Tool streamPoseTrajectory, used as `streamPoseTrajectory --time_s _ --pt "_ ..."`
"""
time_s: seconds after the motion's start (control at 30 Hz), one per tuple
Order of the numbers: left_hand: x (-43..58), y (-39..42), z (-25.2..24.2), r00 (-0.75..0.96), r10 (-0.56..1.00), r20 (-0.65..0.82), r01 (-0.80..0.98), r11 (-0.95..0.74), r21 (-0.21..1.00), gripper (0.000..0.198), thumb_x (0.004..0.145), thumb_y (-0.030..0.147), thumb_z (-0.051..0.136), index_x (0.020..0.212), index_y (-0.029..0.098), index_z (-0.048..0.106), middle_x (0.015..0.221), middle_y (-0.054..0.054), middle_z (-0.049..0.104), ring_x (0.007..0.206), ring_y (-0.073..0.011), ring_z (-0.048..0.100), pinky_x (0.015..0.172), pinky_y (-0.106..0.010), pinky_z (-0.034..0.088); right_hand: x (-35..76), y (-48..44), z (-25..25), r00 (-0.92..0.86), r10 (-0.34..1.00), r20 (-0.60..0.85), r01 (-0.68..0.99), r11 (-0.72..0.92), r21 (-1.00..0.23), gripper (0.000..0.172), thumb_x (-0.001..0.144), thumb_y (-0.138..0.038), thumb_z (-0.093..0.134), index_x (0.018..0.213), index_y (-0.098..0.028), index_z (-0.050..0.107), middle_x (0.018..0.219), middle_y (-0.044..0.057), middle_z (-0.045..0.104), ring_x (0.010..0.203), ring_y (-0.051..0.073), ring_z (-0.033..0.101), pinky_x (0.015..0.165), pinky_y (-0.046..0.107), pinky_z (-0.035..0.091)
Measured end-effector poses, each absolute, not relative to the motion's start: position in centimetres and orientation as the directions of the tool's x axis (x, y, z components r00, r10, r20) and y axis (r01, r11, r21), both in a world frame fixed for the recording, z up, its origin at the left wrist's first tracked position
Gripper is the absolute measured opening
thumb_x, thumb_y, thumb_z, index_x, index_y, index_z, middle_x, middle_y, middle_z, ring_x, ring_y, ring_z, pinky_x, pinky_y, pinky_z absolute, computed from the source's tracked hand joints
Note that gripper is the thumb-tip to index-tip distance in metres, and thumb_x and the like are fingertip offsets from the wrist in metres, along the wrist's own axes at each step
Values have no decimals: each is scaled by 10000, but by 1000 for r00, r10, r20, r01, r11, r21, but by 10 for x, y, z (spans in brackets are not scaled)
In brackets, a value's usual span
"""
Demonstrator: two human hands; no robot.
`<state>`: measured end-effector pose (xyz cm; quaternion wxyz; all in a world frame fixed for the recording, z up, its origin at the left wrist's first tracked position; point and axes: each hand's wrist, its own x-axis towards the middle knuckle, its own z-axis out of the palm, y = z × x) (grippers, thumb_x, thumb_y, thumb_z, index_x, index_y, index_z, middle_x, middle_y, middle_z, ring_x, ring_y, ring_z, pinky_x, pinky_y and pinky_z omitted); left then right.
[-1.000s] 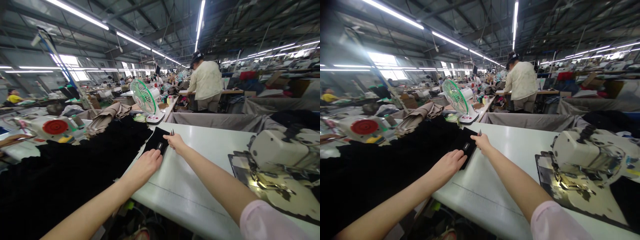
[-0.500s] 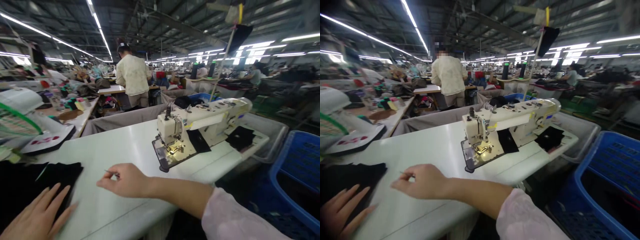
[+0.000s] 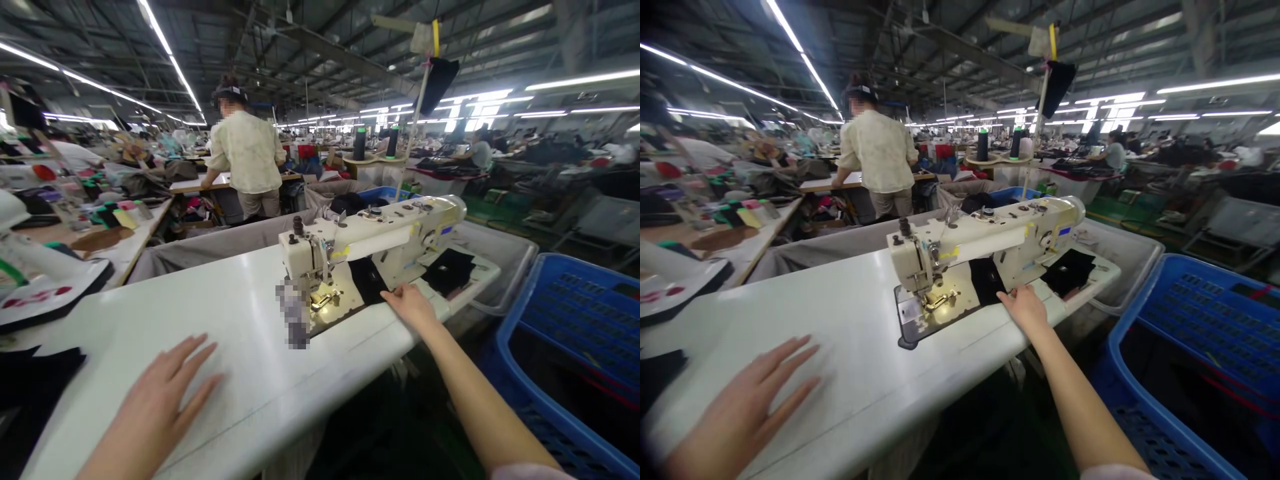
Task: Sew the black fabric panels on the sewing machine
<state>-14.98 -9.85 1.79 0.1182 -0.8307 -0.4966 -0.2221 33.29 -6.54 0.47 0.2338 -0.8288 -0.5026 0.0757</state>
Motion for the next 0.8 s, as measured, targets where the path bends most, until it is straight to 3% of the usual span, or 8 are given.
streamPoseTrajectory --time_s 0.1,0.2,0.37,0.43,0.5,0.6,0.7,0.8 --pt "-72 -108 26 583 662 471 755 -655 -14 387 950 444 492 1268 262 616 1377 -92 601 1253 -315 578 1081 -557 454 331 -59 -2 447 892 70 801 -364 -475 201 826 -380 677 787 -186 638 917 97 676 763 234 662 639 303 425" --pt "-6 -117 38 668 603 437 660 -751 26 434 964 294 503 1393 238 501 1433 -102 547 1333 -277 509 1142 -531 395 328 -65 2 422 903 85 795 -323 -514 85 836 -276 635 796 -206 611 783 52 674 742 229 653 619 292 405" --pt "71 -118 66 711 556 431 524 -827 203 641 954 170 481 1545 196 234 1558 -130 381 1463 -241 318 1194 -471 324 334 -111 35 243 954 174 802 -97 -589 129 843 -314 638 949 -244 616 931 20 697 778 198 639 708 294 447" --pt "95 -111 77 750 533 392 452 -845 285 631 956 192 514 1535 219 264 1557 -120 386 1477 -249 284 1210 -498 262 337 -134 52 69 979 194 766 73 -638 185 850 -352 642 1006 -255 627 912 5 686 743 180 616 706 290 454" --pt "114 -102 87 803 509 310 370 -833 411 552 943 255 581 1466 243 405 1466 -106 507 1419 -268 384 1185 -495 282 340 -154 66 -59 983 172 678 166 -716 240 860 -364 637 1073 -254 628 878 2 671 695 165 587 663 283 450" --pt "128 -87 89 865 492 100 305 -673 674 266 896 314 654 1144 220 670 1087 -53 705 1051 -224 634 959 -347 467 343 -170 77 -96 990 99 543 135 -829 320 849 -338 657 1150 -244 601 881 -4 655 625 129 539 606 260 438" --pt "128 -80 78 846 526 -88 328 -382 864 182 836 346 699 877 169 682 792 4 648 728 -132 578 680 -228 442 346 -170 72 -46 996 77 450 89 -889 375 816 -320 688 1168 -233 597 921 -6 629 602 104 498 590 246 432" --pt "120 -80 66 785 589 -190 331 -141 933 260 816 413 689 848 160 639 682 34 567 617 -100 486 572 -210 359 344 -161 62 -30 998 49 390 57 -919 379 792 -349 710 1136 -216 621 936 -3 608 593 95 464 576 243 421"
